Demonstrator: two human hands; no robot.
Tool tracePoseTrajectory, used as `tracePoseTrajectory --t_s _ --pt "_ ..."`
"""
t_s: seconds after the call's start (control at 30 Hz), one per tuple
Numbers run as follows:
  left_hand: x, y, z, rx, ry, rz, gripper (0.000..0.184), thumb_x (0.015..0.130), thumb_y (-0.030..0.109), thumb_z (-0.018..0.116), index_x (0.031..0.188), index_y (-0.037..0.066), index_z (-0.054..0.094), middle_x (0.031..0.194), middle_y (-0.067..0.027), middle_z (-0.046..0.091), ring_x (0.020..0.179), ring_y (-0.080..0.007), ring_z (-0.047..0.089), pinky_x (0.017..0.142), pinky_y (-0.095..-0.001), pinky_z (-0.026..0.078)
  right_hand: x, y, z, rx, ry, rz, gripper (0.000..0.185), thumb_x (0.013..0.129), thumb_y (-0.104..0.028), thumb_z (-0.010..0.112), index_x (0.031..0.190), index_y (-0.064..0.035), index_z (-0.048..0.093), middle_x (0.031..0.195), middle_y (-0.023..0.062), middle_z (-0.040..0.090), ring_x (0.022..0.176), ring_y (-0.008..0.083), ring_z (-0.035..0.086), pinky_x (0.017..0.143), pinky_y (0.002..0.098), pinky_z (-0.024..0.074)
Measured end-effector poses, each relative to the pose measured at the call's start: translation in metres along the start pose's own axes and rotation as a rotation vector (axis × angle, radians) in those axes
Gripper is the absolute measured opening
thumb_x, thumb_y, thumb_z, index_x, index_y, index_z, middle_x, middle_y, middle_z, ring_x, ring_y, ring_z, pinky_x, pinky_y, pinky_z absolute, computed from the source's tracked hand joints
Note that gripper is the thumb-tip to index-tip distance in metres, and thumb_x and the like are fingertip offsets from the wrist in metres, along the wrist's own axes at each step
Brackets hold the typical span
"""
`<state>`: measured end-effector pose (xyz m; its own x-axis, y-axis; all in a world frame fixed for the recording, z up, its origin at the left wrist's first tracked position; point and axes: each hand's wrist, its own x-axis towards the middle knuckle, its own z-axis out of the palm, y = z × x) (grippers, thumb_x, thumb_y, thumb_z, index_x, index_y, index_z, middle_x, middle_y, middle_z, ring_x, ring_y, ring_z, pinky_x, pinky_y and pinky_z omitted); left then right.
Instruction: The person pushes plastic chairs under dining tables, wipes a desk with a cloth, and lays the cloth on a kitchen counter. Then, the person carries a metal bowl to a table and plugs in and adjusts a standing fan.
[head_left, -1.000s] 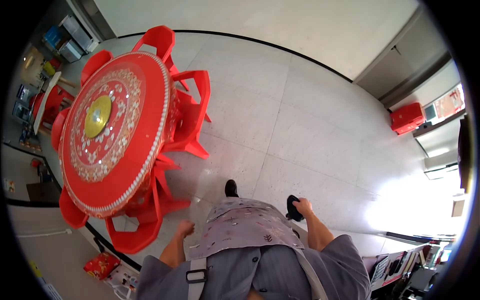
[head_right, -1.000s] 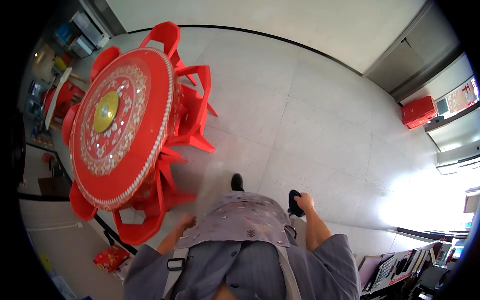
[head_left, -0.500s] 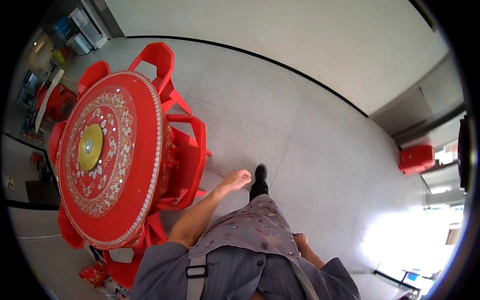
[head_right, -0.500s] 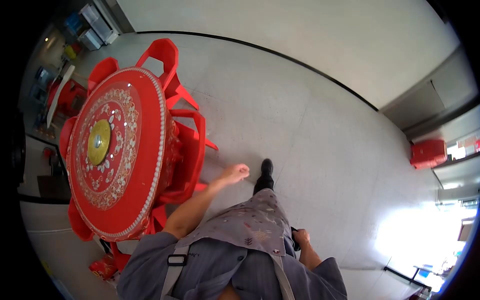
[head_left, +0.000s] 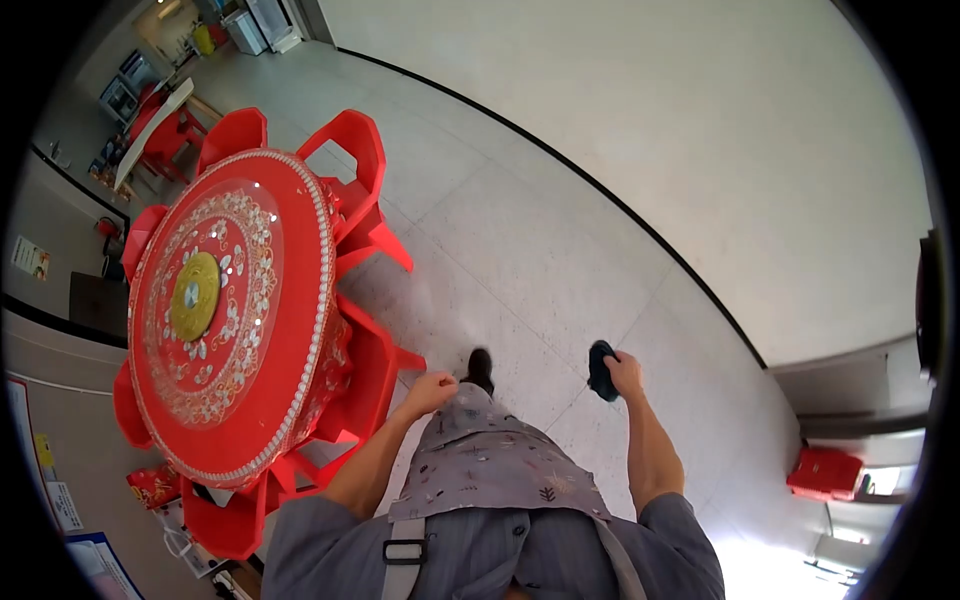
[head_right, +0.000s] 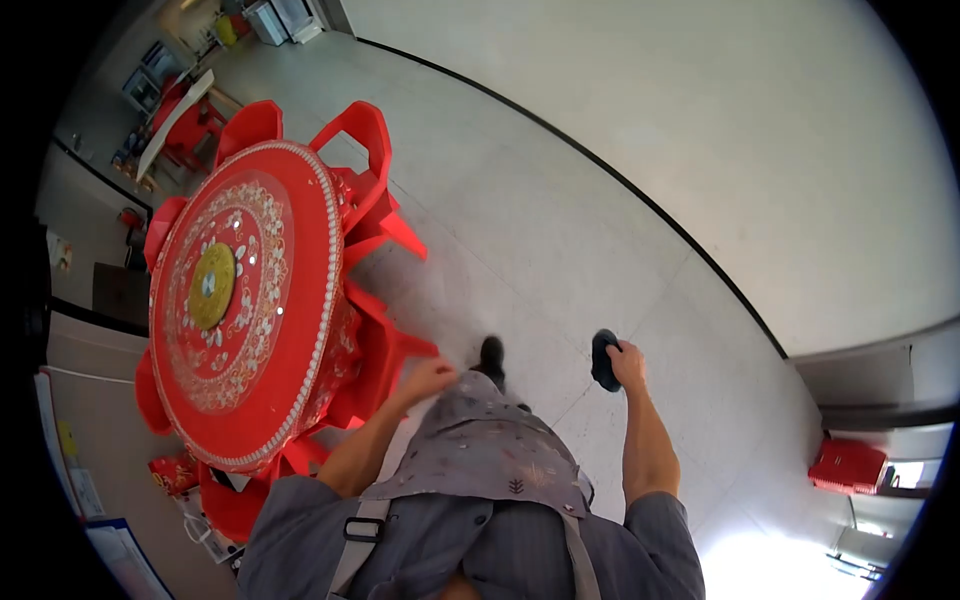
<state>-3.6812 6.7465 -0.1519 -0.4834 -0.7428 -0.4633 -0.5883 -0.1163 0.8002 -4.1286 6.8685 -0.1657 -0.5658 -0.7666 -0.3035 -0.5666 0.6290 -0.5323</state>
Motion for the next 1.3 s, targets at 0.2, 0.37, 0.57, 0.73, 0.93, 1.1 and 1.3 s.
tracePoseTrajectory --t_s 0.2,0.37,0.57,0.73,0.93,1.1,1.3 --pt "0.119 0.026 -0.052 -0.069 0.031 -0.129 0.026 0.081 0.023 0.064 0.095 0.002 0.070 0.082 -0.0098 0.069 0.068 -0.0171 0.066 0.062 -0.0317 0.051 0.128 -0.078 -0.006 -0.122 -0.169 -0.192 0.036 0.083 -0.038 0.056 0.095 -0.0068 0.068 0.093 0.0216 0.067 0.089 0.0401 0.063 0.077 0.0476 0.0481" --pt "0.256 0.064 -0.113 0.140 0.124 -0.002 0.030 0.081 0.028 0.061 0.093 0.002 0.070 0.084 -0.0129 0.070 0.074 -0.0247 0.066 0.068 -0.0368 0.051 0.188 -0.054 -0.002 -0.218 -0.270 -0.042 0.039 0.083 -0.038 0.055 0.092 -0.0027 0.069 0.092 0.0239 0.067 0.093 0.0412 0.063 0.079 0.0496 0.0480" --pt "0.379 0.175 -0.181 0.160 0.044 -0.010 0.027 0.083 0.025 0.055 0.088 0.003 0.069 0.082 -0.0141 0.070 0.082 -0.0300 0.067 0.072 -0.0411 0.051 0.221 -0.020 -0.010 -0.282 -0.338 0.115 0.038 0.075 -0.036 0.060 0.091 -0.0045 0.073 0.090 0.0227 0.069 0.089 0.0400 0.066 0.079 0.0476 0.0508" --pt "0.487 0.183 -0.213 0.186 0.034 0.165 0.026 0.087 0.020 0.053 0.101 0.003 0.068 0.084 -0.0089 0.072 0.067 -0.0213 0.066 0.065 -0.0361 0.053 0.308 -0.067 -0.015 -0.314 -0.485 0.107 0.039 0.075 -0.038 0.059 0.092 -0.0054 0.074 0.091 0.0224 0.069 0.091 0.0381 0.067 0.082 0.0451 0.0518" --pt "0.607 0.146 -0.271 0.380 0.219 0.205 0.027 0.086 0.013 0.053 0.106 0.002 0.067 0.087 -0.0105 0.072 0.071 -0.0211 0.068 0.065 -0.0340 0.054 0.519 -0.161 -0.001 -0.339 -0.514 0.006 0.039 0.073 -0.035 0.061 0.094 -0.0055 0.074 0.095 0.0217 0.069 0.094 0.0374 0.067 0.082 0.0438 0.0522" --pt "0.640 0.099 -0.332 -0.136 0.352 -0.377 0.014 0.069 0.013 0.067 0.078 0.003 0.069 0.066 -0.0137 0.066 0.060 -0.0229 0.065 0.060 -0.0385 0.051 0.736 -0.299 0.011 -0.404 -0.435 -0.193 0.039 0.073 -0.036 0.059 0.091 -0.0038 0.072 0.091 0.0240 0.068 0.091 0.0404 0.065 0.081 0.0467 0.0510" --pt "0.637 0.091 -0.354 -0.407 0.451 -0.636 0.009 0.073 0.011 0.067 0.067 0.004 0.065 0.063 -0.0083 0.063 0.055 -0.0185 0.062 0.050 -0.0350 0.049 0.949 -0.508 0.068 -0.286 -0.317 -0.546 0.035 0.079 -0.034 0.057 0.090 -0.0023 0.068 0.085 0.0235 0.066 0.084 0.0411 0.064 0.073 0.0458 0.0491"
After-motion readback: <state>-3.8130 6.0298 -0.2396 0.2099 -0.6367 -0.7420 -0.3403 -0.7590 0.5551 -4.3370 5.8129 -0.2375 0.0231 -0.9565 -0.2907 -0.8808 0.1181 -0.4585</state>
